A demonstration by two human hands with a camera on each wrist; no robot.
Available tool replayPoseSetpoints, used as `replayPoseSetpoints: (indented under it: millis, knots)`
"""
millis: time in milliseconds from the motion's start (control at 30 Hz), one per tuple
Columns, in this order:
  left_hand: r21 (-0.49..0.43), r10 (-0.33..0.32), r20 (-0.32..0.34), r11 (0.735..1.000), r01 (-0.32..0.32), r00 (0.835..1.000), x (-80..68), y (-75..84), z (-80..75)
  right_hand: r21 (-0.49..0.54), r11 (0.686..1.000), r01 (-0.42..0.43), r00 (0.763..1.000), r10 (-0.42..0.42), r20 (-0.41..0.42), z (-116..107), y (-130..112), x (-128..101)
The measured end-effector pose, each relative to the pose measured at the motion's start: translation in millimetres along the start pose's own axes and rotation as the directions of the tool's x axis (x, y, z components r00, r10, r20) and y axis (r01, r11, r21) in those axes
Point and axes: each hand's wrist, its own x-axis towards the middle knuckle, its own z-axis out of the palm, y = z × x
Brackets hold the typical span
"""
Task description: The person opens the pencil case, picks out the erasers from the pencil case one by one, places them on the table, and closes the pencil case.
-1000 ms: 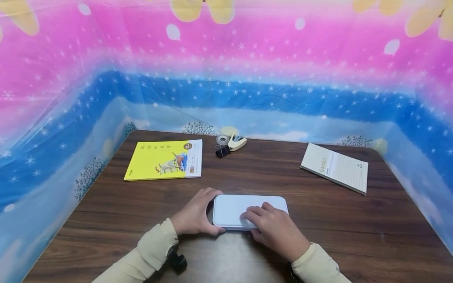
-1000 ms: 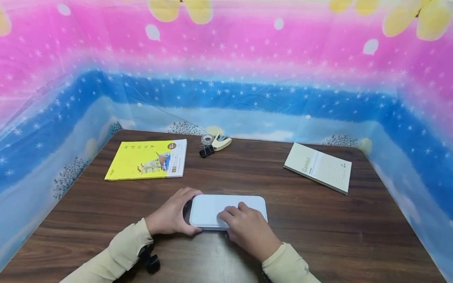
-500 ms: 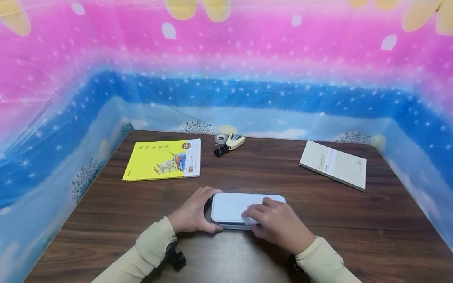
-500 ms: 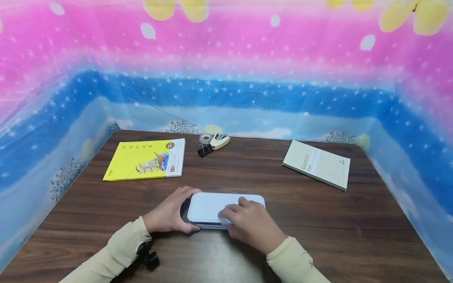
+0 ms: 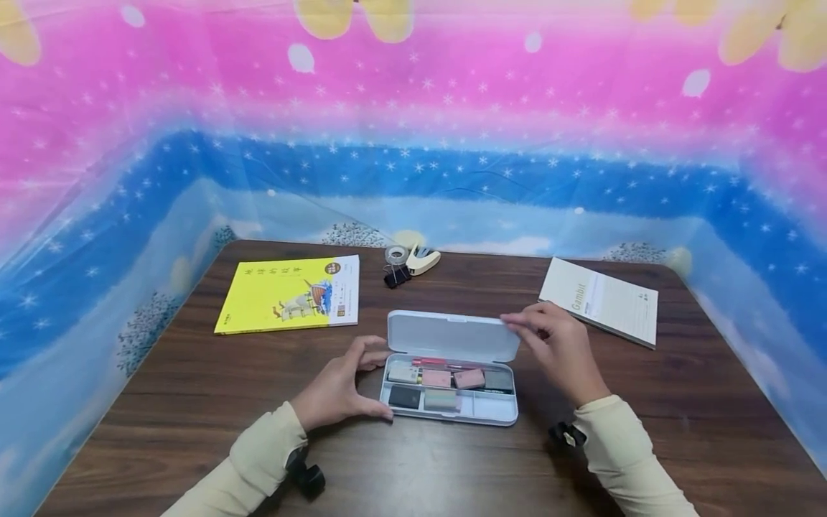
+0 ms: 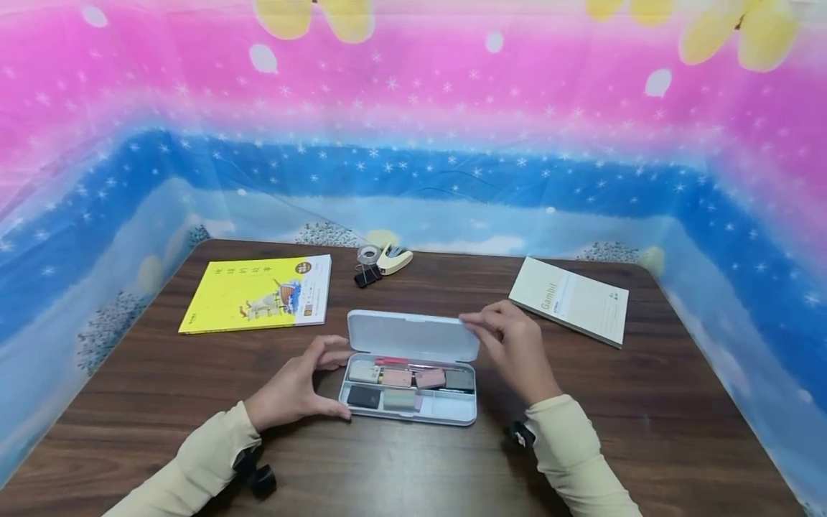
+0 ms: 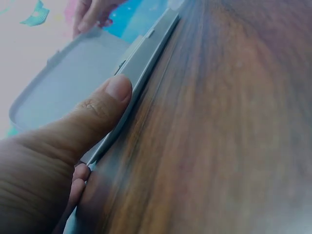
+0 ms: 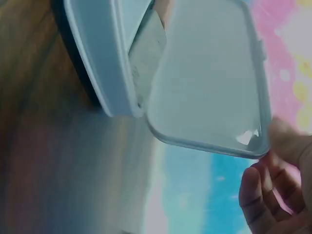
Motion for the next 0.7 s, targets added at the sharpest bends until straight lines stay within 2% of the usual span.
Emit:
replayPoseSetpoints:
  millis: [33,100,233,300,433,500,633,700]
  knots:
    - [0.011,0.005,-0.001,1.0,-0.004,1.0,-0.6,-0.3,-0.8,0.034,0.997,-0.069,0.998,0.069,0.002,1.5,5.3,-0.7]
    - [0.022,0.014,0.006,1.0,-0.014,1.0,-0.9,-1.3,-1.9,0.112,0.971,-0.212,0.977,0.21,0.025,5.1,15.1,-2.8]
    - [0.025,0.004,0.014,1.0,-0.004,1.0,-0.9,-2.5,-3.0,0.246,0.872,-0.423,0.906,0.397,0.15,12.7,34.1,-7.2]
    - [0.02,-0.009,0.01,1.0,0.008,1.0,-1.4,-3.0,-3.2,0.286,0.826,-0.485,0.873,0.436,0.22,16.8,42.3,-9.1]
    - [0.0,-0.027,-0.002,1.0,0.027,1.0,-1.7,-4.3,-3.5,0.304,0.769,-0.562,0.819,0.465,0.335,23.3,52.2,-11.9]
    - [-0.015,-0.033,-0.003,0.999,0.033,0.999,-1.0,-5.2,-3.7,0.309,0.734,-0.605,0.785,0.483,0.388,25.0,55.1,-12.8]
    - [-0.03,-0.041,0.004,0.999,0.041,0.999,0.2,-6.6,-4.0,0.304,0.693,-0.654,0.738,0.496,0.457,26.9,59.8,-13.5]
    - [-0.031,-0.037,0.01,0.999,0.037,0.999,0.4,-6.9,-4.1,0.298,0.692,-0.657,0.732,0.492,0.471,27.9,61.4,-13.5]
